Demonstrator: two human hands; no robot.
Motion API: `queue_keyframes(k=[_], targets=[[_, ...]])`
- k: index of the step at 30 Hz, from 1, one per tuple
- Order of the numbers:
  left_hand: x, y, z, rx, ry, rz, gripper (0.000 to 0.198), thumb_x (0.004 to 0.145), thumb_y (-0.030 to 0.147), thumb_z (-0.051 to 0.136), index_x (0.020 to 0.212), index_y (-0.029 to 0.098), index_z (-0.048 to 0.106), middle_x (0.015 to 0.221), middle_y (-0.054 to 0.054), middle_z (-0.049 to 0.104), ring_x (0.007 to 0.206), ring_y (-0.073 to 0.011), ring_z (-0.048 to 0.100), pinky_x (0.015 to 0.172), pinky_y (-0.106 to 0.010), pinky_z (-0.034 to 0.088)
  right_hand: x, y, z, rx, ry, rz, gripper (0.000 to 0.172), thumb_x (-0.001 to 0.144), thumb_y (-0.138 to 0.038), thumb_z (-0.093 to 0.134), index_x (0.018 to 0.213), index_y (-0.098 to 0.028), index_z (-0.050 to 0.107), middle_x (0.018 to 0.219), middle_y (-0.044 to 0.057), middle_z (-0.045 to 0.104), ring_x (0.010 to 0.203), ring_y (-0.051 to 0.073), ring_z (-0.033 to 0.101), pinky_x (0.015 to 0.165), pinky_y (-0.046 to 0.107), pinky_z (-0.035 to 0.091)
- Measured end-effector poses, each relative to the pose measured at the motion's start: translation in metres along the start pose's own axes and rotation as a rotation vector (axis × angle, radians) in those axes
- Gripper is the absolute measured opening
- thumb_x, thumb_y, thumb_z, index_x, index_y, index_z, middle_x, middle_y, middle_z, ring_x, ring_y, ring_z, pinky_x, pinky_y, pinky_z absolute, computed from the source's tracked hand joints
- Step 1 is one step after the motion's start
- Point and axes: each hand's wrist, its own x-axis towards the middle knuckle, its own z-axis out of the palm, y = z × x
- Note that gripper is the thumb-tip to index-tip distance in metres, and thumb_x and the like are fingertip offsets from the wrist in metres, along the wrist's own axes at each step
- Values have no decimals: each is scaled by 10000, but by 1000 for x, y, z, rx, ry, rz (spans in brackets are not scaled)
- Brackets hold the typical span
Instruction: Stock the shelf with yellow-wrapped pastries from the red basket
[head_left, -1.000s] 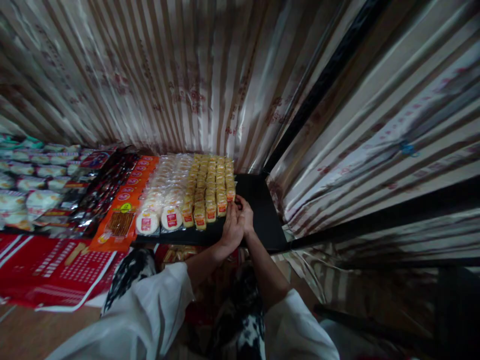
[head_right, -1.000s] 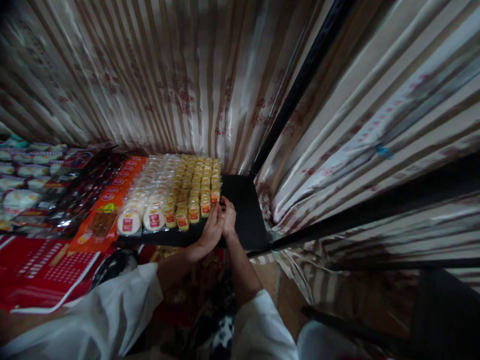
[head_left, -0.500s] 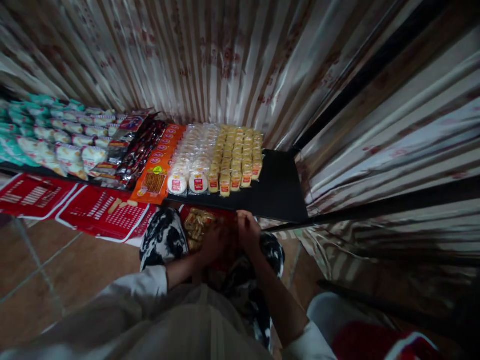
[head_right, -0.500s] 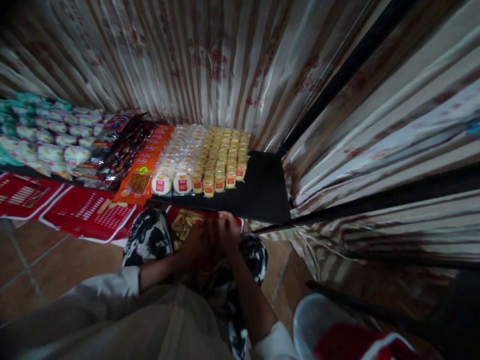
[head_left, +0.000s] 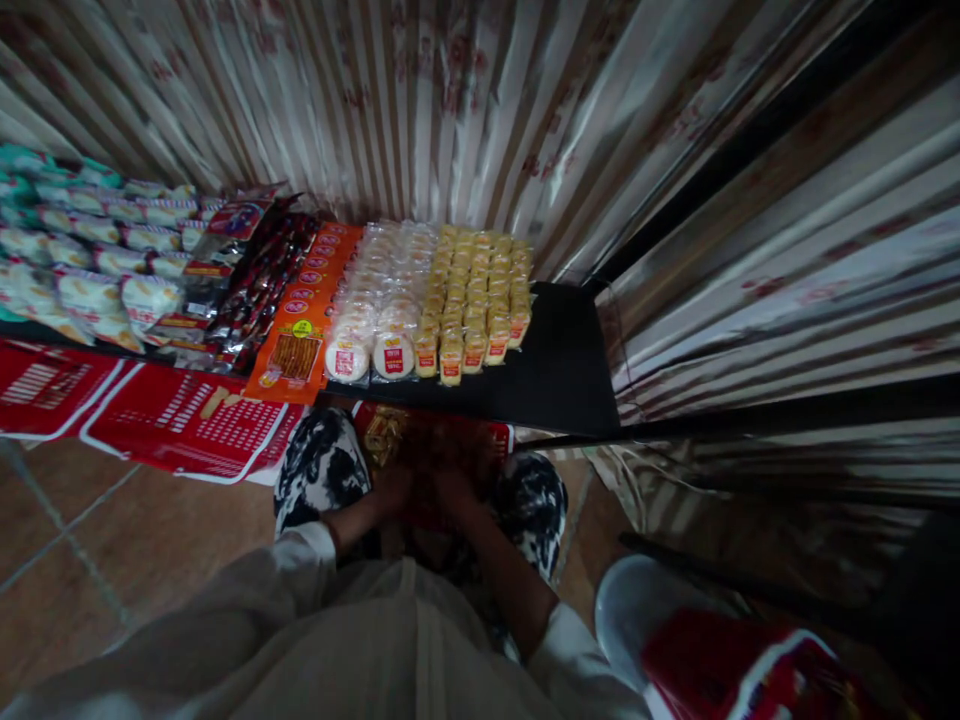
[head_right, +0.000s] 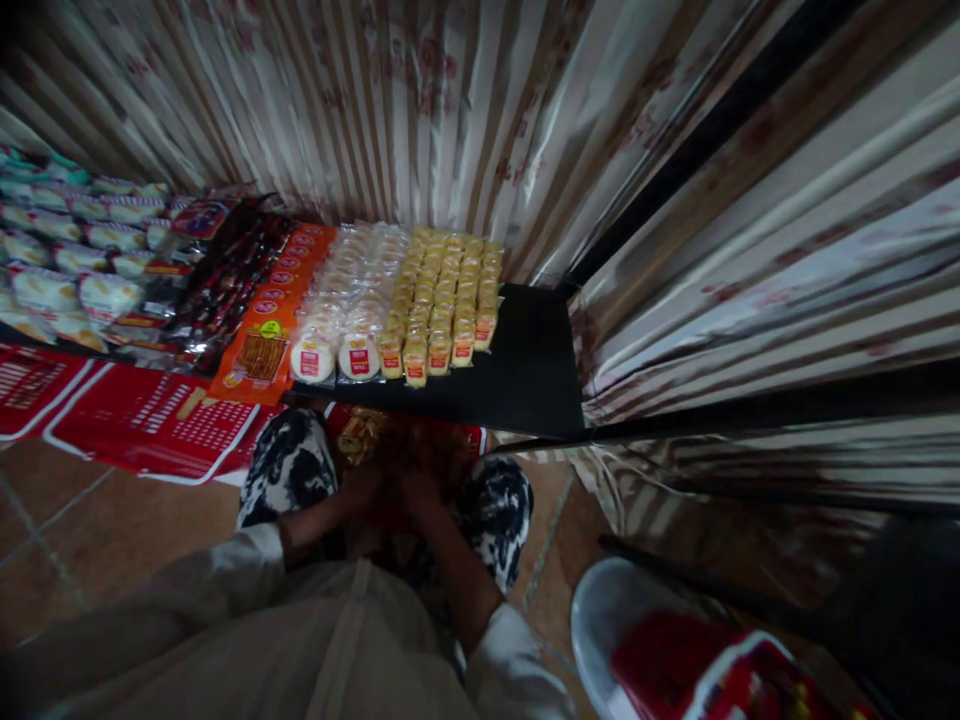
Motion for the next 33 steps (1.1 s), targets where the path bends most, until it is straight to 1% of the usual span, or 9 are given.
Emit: queue_keyframes(k=[4,7,12,16,19,24,26,30,33], targets=[[1,8,-13,59,-41,5,238,783,144,488,978,108,620,987,-177,646,952,-279,609,831,-403,450,0,5,-5,106,23,24,387,836,-127,426,1215,-122,508,1171,177,591,1042,232,573,850,325,429],[5,16,-29,38,-5,-12,301,794,164,463,1079,130,552,1037,-145,629,956,-241,603,836,-367,454,-6,10,-11,270,158,29,384,824,-167,470,1202,-104,476,1138,173,601,984,221,593,820,313,437],[4,26,-46,-192,165,153,303,704,68,473,989,150,536,1021,-72,605,972,-176,557,892,-326,431,-20,20,-27,625,352,-32,274,777,-342,559,983,-160,567,952,66,646,859,186,596,784,312,457],[-2,35,-54,-314,243,279,299,650,32,481,912,170,519,955,-31,580,931,-156,536,868,-309,436,-28,27,-36,827,453,-98,282,774,-415,532,891,-172,614,869,33,648,827,176,592,781,323,465],[-9,46,-62,-338,292,380,247,667,41,474,870,175,518,902,-20,559,883,-150,522,821,-292,437,-36,27,-39,908,468,-132,300,749,-444,562,910,-198,617,874,17,648,823,172,591,769,316,467],[-20,69,-78,-330,388,447,213,691,54,459,845,178,538,884,-23,542,884,-152,513,822,-297,426,-54,16,-49,1137,385,-158,306,736,-464,566,928,-225,561,845,8,639,749,161,597,664,281,477],[-24,77,-82,-385,389,457,259,691,56,456,897,180,552,934,-35,546,934,-157,516,851,-303,426,-59,11,-55,1206,437,-170,294,710,-445,594,895,-221,551,847,17,638,754,168,603,670,288,483],[-28,91,-85,-688,292,353,426,687,108,509,1107,178,517,1144,-77,524,1056,-174,517,883,-300,436,-67,7,-67,1141,701,-171,274,692,-381,616,898,-214,549,906,38,635,832,189,610,758,322,492],[-25,103,-86,-919,194,215,397,723,219,544,1115,161,514,1073,-73,583,942,-164,577,827,-292,462,-73,9,-76,906,865,-190,228,710,-309,611,915,-216,575,1017,54,620,961,208,579,881,365,454]])
